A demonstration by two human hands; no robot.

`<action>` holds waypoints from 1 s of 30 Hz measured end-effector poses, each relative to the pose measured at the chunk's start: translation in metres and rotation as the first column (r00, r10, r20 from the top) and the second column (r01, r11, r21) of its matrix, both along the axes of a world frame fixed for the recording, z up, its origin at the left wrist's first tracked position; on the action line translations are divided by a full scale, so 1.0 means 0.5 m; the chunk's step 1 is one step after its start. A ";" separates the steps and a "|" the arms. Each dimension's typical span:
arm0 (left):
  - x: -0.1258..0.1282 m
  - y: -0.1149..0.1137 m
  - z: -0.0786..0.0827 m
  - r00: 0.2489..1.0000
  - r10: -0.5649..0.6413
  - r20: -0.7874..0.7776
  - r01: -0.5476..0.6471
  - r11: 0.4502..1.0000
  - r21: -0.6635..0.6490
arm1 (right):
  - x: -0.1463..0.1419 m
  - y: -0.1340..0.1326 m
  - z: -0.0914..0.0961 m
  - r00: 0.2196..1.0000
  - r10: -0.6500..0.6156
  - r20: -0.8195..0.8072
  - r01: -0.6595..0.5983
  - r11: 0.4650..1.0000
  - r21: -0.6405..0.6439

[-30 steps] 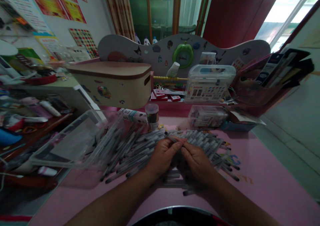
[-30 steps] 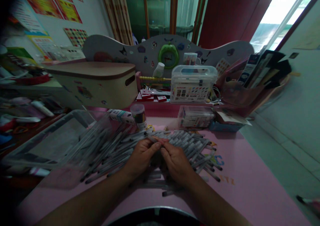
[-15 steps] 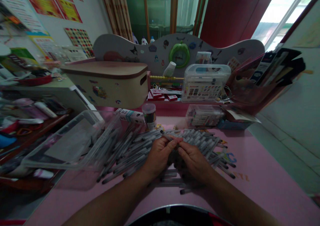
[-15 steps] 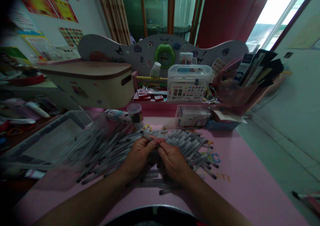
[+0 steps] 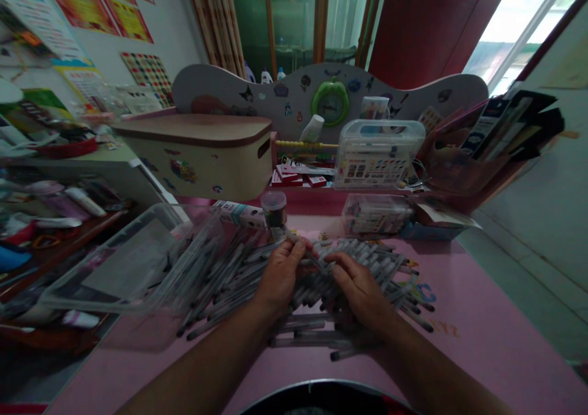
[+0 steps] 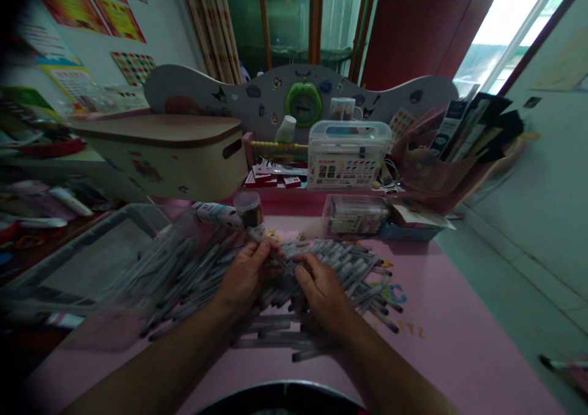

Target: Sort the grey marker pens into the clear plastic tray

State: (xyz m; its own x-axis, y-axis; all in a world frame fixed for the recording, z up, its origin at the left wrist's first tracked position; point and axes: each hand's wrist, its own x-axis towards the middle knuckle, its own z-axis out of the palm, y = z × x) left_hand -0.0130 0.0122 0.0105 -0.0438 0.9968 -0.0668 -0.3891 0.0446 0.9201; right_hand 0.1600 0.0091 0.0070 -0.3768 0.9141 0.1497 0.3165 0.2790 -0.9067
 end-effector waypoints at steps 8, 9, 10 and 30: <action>-0.016 -0.009 -0.002 0.828 -0.532 0.177 0.555 0.823 -0.122 | 0.007 0.010 -0.012 0.977 -0.109 -0.183 0.080 0.984 -0.156; -0.015 -0.012 -0.004 0.800 -0.559 0.216 0.589 0.800 -0.113 | 0.006 0.010 -0.013 0.974 -0.098 -0.206 0.059 0.981 -0.187; -0.014 -0.013 -0.006 0.781 -0.572 0.252 0.609 0.787 -0.102 | 0.005 0.011 -0.014 0.970 -0.092 -0.224 0.043 0.976 -0.216; 0.002 -0.010 -0.014 0.982 -0.133 0.136 0.138 0.990 -0.024 | 0.003 0.010 -0.008 0.986 -0.139 -0.095 0.123 0.980 -0.157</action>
